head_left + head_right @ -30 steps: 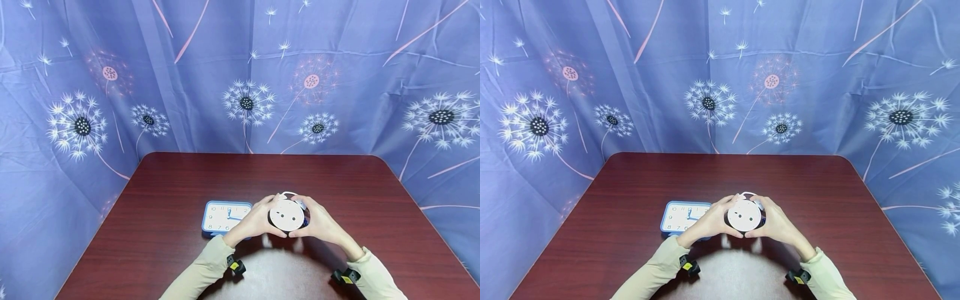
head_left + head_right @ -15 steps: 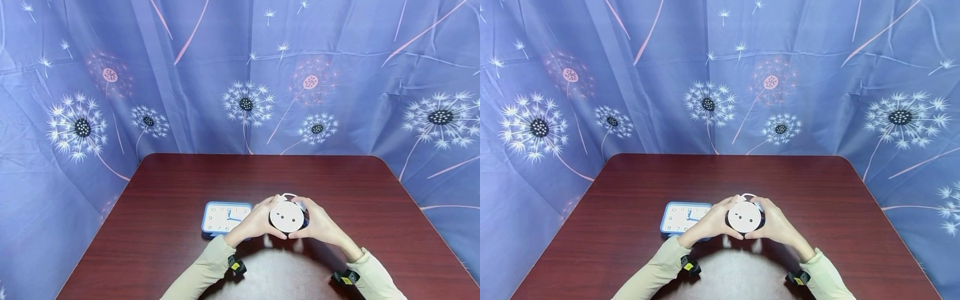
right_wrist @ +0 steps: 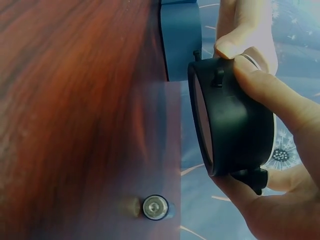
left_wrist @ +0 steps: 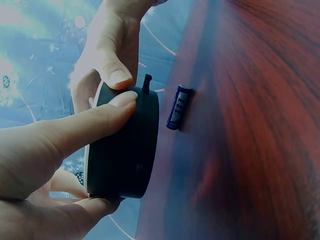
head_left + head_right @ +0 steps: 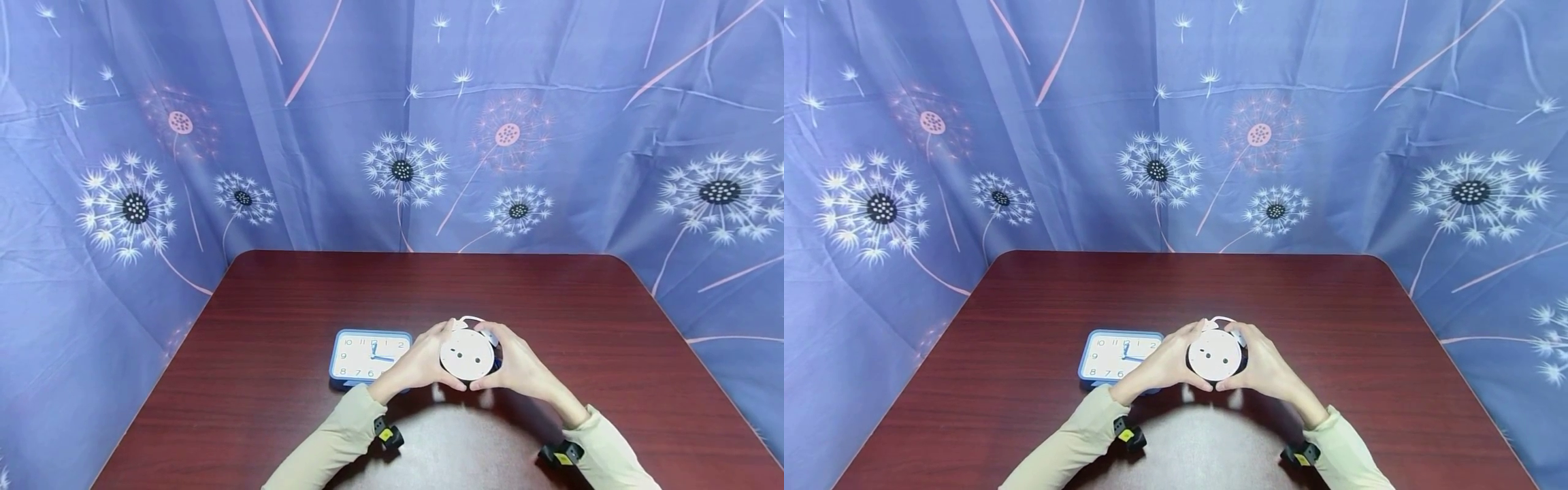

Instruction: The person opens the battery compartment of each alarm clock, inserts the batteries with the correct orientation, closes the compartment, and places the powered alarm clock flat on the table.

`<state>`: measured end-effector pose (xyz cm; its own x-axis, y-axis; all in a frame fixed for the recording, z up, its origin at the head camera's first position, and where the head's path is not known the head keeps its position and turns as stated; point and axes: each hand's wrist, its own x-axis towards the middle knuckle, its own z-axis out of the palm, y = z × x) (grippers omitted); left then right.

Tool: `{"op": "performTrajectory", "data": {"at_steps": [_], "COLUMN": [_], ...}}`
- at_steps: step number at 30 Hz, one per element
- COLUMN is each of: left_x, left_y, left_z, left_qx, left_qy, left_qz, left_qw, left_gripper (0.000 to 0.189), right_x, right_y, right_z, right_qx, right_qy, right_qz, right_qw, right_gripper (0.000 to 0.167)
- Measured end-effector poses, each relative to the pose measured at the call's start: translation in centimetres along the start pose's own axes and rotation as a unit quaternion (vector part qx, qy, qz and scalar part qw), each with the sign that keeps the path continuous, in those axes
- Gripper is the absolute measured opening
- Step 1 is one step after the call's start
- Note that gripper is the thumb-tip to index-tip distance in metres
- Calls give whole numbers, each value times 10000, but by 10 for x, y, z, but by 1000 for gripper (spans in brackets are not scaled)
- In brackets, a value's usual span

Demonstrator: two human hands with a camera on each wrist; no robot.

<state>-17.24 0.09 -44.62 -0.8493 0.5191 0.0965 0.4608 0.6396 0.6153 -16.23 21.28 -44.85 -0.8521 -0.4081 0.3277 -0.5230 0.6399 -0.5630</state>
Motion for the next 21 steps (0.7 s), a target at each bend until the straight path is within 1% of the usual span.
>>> {"op": "performTrajectory", "data": {"at_steps": [4, 6, 14, 21], "left_x": [0, 0, 1, 0], "left_y": [1, 2, 2, 2], "left_z": [2, 3, 4, 6], "left_qx": [8, -9, 216, 309], "left_qy": [-151, -190, -256, -313], "left_qz": [-272, -347, -443, -511], "left_qw": [9995, 9992, 9985, 9977], "left_gripper": [117, 117, 115, 114], "right_x": [0, 0, 2, 2], "right_y": [2, 3, 5, 3], "right_z": [4, 5, 9, 11], "right_qx": [-4, 6, 31, 41], "right_qy": [-10, -16, -38, -76], "right_qz": [4, -14, -112, -146], "right_qw": [10000, 10000, 9999, 9999], "right_gripper": [91, 91, 90, 89]}}
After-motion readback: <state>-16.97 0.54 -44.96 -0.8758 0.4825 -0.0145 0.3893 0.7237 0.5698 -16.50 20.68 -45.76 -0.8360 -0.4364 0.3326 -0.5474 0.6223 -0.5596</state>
